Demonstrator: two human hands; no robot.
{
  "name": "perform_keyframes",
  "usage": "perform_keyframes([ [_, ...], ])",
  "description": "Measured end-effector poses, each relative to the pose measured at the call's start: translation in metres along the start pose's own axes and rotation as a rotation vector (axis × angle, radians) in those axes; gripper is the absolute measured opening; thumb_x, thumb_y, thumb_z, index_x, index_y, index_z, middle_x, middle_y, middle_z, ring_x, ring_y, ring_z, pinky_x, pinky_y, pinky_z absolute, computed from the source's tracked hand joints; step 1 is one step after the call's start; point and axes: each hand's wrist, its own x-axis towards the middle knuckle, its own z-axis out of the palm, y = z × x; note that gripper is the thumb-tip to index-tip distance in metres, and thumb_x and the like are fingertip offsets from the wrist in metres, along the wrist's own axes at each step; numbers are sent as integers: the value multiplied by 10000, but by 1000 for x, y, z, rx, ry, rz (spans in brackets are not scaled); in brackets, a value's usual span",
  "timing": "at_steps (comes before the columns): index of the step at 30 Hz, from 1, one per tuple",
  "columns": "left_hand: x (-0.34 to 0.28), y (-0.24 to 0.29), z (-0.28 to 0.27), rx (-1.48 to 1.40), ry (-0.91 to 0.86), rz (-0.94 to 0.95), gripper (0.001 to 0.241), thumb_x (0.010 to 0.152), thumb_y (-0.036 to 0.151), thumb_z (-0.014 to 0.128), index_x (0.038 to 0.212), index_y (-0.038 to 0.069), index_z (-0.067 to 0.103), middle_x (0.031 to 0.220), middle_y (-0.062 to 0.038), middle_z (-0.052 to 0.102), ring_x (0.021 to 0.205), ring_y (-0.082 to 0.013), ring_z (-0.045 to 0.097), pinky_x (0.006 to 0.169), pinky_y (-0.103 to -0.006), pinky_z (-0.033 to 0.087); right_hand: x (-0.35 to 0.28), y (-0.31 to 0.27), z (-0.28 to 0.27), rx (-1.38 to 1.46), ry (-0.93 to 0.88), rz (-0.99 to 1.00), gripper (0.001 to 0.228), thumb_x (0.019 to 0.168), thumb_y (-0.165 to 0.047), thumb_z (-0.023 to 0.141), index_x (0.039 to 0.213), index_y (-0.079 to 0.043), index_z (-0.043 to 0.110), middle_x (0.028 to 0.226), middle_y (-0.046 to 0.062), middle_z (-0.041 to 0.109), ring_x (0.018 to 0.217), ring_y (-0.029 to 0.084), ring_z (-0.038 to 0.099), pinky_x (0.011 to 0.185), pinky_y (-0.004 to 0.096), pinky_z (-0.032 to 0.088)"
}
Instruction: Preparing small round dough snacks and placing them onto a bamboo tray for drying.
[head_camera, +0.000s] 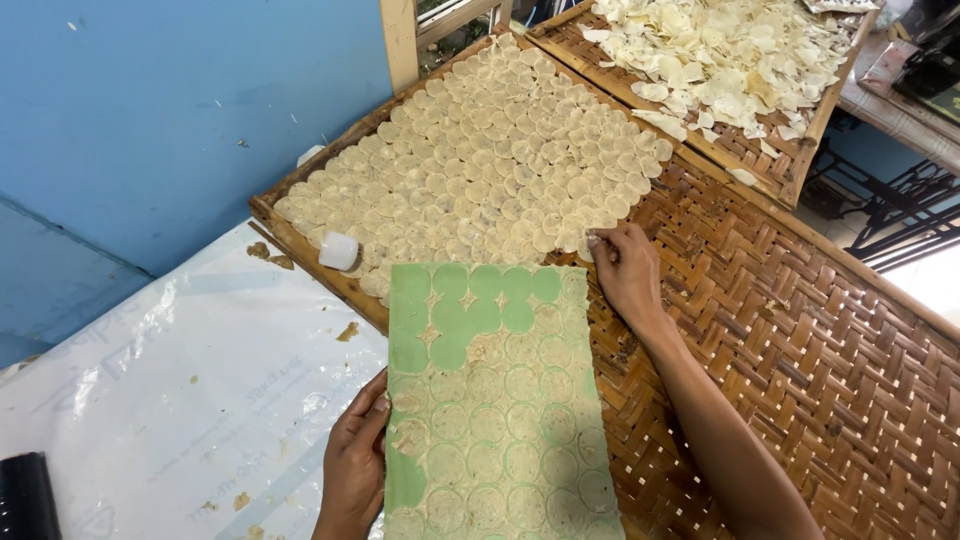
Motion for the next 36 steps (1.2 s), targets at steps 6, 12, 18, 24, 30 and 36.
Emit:
perform_keyframes([
  [6,-4,7,7,-1,33,-33,503,987,3,416,1469,-68,541,1337,-255,699,1048,-269,671,824,-342,510,-16,-29,-16,52,48,-53,300,976,-47,625,1258,53,648,1046,130,560,647,129,452,517,246,399],
  [12,-4,7,7,-22,31,-22,496,987,-8,414,1459,-86,544,1341,-253,689,1060,-268,655,836,-342,495,-60,-81,-39,93,-167,-163,186,928,-62,655,1085,-24,746,1012,98,616,687,127,554,482,196,480],
  [18,-4,7,8,2,36,-25,497,992,0,414,1466,-70,543,1334,-248,697,1039,-260,664,810,-332,501,-74,-73,-31,-88,-260,-216,234,918,-138,675,1116,-57,770,1018,82,624,760,152,559,596,255,522],
  [24,-4,6,7,-9,34,-21,496,990,-7,408,1461,-79,546,1324,-258,695,1033,-268,661,817,-339,500,-76,-84,-32,-152,-262,-257,237,958,-208,641,1108,-65,755,1006,70,609,809,169,583,640,291,545],
  [30,-3,6,6,-1,37,-25,500,987,-9,413,1464,-77,545,1315,-256,701,996,-255,660,789,-329,498,-75,-86,-33,-39,-290,-124,168,914,-177,686,1029,-57,665,1069,70,621,854,179,595,704,312,563],
  [36,-3,6,8,-9,44,-28,498,990,-12,403,1464,-81,539,1334,-255,685,1048,-265,647,837,-344,491,-72,-89,-34,13,-355,-10,335,945,-234,653,1212,-41,595,1061,111,674,831,192,668,677,326,612],
])
